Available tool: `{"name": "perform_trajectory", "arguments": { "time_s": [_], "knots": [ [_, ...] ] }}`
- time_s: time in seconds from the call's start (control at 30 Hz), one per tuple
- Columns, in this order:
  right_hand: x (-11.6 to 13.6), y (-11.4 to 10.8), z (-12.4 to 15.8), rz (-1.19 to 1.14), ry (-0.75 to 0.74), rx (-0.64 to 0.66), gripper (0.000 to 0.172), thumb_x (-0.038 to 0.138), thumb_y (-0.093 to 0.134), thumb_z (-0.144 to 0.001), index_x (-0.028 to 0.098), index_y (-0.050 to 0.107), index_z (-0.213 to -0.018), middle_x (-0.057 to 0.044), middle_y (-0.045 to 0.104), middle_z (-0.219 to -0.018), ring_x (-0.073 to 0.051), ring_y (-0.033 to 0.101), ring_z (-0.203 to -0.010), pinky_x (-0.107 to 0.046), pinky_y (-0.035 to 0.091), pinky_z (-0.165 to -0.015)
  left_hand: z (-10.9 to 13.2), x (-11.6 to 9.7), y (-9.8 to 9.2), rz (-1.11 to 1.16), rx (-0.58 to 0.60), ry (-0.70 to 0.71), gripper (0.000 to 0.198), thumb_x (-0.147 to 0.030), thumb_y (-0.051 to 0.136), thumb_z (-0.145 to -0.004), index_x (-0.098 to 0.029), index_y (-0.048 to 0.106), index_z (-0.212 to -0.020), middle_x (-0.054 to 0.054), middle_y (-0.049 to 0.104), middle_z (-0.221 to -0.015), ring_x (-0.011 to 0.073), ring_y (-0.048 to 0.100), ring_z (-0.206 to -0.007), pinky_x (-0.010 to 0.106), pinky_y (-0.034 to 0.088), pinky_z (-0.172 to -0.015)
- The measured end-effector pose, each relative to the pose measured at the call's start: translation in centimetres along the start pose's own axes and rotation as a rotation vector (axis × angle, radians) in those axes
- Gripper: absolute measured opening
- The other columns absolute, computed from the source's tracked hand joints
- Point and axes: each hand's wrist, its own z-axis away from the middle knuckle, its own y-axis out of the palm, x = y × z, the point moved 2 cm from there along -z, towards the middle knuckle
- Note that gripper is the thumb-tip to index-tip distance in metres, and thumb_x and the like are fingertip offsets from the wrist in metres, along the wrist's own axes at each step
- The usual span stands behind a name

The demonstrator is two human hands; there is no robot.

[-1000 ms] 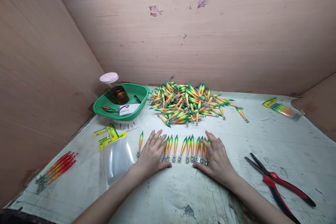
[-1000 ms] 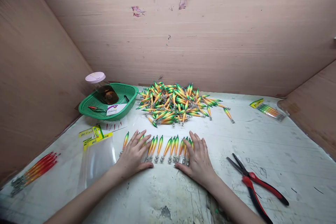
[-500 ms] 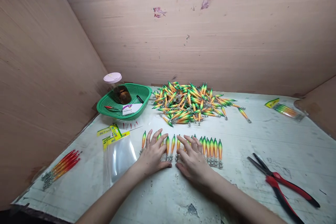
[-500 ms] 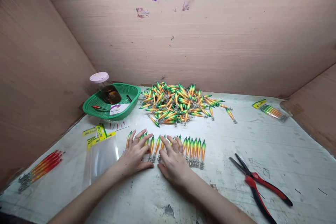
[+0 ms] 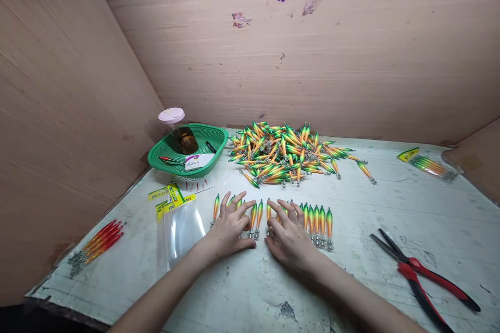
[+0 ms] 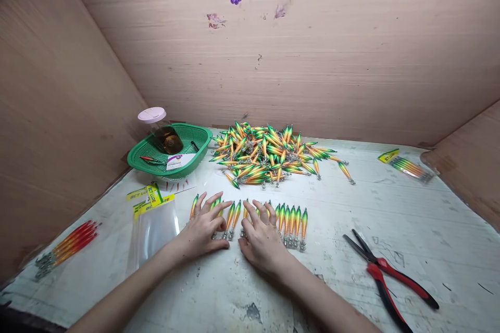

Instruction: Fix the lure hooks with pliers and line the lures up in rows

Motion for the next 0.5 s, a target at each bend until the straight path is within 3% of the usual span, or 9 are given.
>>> {"name": "perform_trajectory", "arguments": {
  "time_s": [0.1,0.3,0.5],
  "knots": [
    [0.4,-0.1,-0.3,-0.006,-0.005,0.005,0.024,0.035,0.069,-0.078,0.021,0.063,-0.097,-0.016,0.06,-0.136,-0.035,0.044,-0.126,-0.049,0.026,-0.105,0.0,0.0,-0.1,0.004,0.014,-0.001,0.036,-0.044,0.086,-0.068,-0.019,0.063,-0.078,0.013,0.058,-0.144,0.0448,0.035,-0.143,0.071,0.015,-0.116],
    [1.7,1.0,-1.4,-0.02,-0.053,0.027,0.016,0.026,0.067,-0.075,0.022,0.063,-0.09,-0.013,0.061,-0.137,-0.033,0.043,-0.126,-0.048,0.024,-0.107,0.0,-0.1,-0.3,-0.007,0.004,0.014,0.023,-0.038,0.078,-0.077,-0.019,0.064,-0.08,0.012,0.058,-0.143,0.0406,0.031,-0.146,0.068,0.014,-0.118],
    [1.6,1.0,-1.4,-0.035,-0.037,0.024,0.015,0.02,0.065,-0.072,0.021,0.062,-0.087,-0.013,0.06,-0.138,-0.033,0.042,-0.127,-0.048,0.025,-0.105,-0.3,-0.3,-0.4,-0.034,-0.015,0.028,0.025,-0.041,0.077,-0.08,-0.019,0.066,-0.085,0.011,0.059,-0.142,0.0394,0.033,-0.145,0.068,0.016,-0.118]
  ]
}}
